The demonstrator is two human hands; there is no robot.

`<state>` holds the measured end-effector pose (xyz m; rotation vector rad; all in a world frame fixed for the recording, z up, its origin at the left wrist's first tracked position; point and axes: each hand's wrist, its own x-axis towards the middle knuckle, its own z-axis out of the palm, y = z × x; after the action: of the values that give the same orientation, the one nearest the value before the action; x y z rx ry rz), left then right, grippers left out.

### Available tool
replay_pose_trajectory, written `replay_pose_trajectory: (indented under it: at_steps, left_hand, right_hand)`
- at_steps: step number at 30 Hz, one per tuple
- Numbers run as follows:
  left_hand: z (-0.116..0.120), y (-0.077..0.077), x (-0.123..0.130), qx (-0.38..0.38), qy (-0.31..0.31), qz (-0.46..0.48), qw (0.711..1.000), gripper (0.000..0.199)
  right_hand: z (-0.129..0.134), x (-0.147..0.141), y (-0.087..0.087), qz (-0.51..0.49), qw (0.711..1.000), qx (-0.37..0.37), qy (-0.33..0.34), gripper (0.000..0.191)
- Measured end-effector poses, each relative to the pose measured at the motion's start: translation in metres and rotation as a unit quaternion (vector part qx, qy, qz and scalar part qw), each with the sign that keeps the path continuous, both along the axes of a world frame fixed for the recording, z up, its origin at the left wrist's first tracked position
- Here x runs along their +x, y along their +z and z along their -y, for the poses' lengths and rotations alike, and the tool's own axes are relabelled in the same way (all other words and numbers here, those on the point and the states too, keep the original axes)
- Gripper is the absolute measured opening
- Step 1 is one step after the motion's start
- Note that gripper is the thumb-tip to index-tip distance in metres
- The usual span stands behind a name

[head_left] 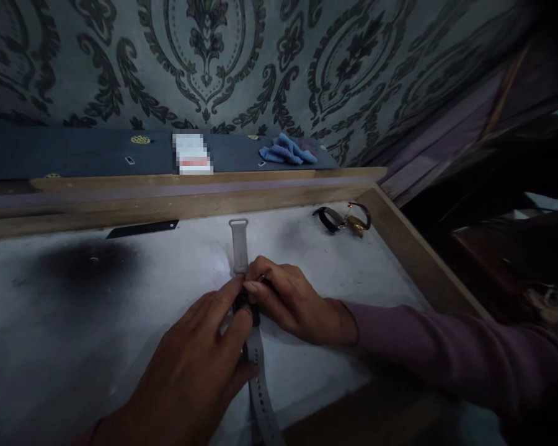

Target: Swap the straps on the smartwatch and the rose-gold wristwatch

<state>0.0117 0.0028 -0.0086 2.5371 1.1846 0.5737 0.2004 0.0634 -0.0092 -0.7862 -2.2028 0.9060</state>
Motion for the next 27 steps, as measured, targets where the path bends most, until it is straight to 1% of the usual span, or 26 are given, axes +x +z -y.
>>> replay_pose_trajectory:
  at_steps: [5, 15, 24, 27]
  left_hand:
    - [0.0001, 0.0002, 0.0000, -0.003, -0.002, -0.002, 1.000, 0.049]
    - [0.0004, -0.0008, -0.0002, -0.012, 0.004, 0.000, 1.000, 0.042]
    - [-0.0007, 0.0013, 0.0004, -0.002, -0.002, -0.009, 1.000, 0.053]
    - [-0.0001, 0.0011, 0.0013, -0.008, -0.001, -0.013, 1.000, 0.050]
  right_hand:
    - [-0.0004, -0.0011, 0.0014, -0.007, 1.000, -0.014, -0.005, 0.014]
    - [0.0000, -0.0013, 0.0014, 0.000, 1.000, 0.021, -0.005, 0.014]
    - [-0.0012, -0.0010, 0.0018, 0.002, 1.000, 0.014, 0.002, 0.014]
    - [-0.0009, -0.0015, 0.0008, -0.004, 1.000, 0.018, 0.003, 0.014]
